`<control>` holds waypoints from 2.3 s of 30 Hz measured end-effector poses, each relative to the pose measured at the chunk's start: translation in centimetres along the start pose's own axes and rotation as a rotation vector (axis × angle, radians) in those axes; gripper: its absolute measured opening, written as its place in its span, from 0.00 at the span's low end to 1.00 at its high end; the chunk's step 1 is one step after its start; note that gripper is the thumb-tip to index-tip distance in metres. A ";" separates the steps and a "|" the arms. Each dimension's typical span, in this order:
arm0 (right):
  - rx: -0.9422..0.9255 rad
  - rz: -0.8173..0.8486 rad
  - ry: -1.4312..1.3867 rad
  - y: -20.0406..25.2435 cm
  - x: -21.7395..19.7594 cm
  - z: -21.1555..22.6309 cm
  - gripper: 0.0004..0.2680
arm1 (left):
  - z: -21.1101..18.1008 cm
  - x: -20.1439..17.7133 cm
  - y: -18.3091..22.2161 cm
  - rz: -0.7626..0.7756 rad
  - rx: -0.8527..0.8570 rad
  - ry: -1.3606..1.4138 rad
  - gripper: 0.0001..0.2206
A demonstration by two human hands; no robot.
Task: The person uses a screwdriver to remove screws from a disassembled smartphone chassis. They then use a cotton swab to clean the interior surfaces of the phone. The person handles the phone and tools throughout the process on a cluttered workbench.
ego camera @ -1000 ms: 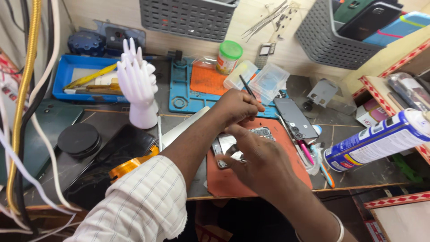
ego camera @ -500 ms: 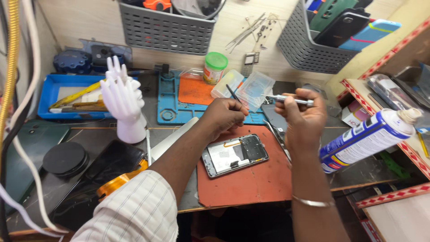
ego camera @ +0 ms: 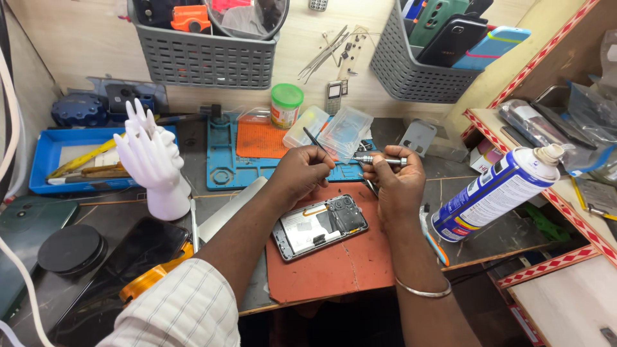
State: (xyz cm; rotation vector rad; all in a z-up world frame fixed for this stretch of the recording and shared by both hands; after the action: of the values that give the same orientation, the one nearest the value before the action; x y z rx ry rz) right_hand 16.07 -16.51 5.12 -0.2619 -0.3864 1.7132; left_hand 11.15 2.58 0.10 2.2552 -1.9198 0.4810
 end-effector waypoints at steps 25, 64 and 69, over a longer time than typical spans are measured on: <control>-0.053 0.098 -0.003 0.2 0.5 0.5 0.10 | 1.5 -0.7 -0.7 -0.013 -0.128 0.177 0.06; -0.227 0.173 0.079 1.8 1.7 3.6 0.12 | 2.4 -2.0 -0.5 -0.149 -0.240 0.381 0.07; -0.346 0.366 0.350 7.8 4.9 7.8 0.18 | 3.1 -1.9 -2.0 -0.090 -0.158 0.410 0.06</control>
State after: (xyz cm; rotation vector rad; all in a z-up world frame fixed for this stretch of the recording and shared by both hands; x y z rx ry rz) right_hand 5.18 -13.64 9.37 -0.9186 -0.3894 1.9030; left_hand 13.36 3.75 -3.20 1.9500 -1.5862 0.6901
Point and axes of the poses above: each hand's wrist, its own y-axis away from the middle knuckle, its own x-axis out of the palm, z = x × y, the point moved 10 cm from there along -y, towards the middle knuckle, and after that the axes turned 11 degrees about y, right-handed, at the moved point
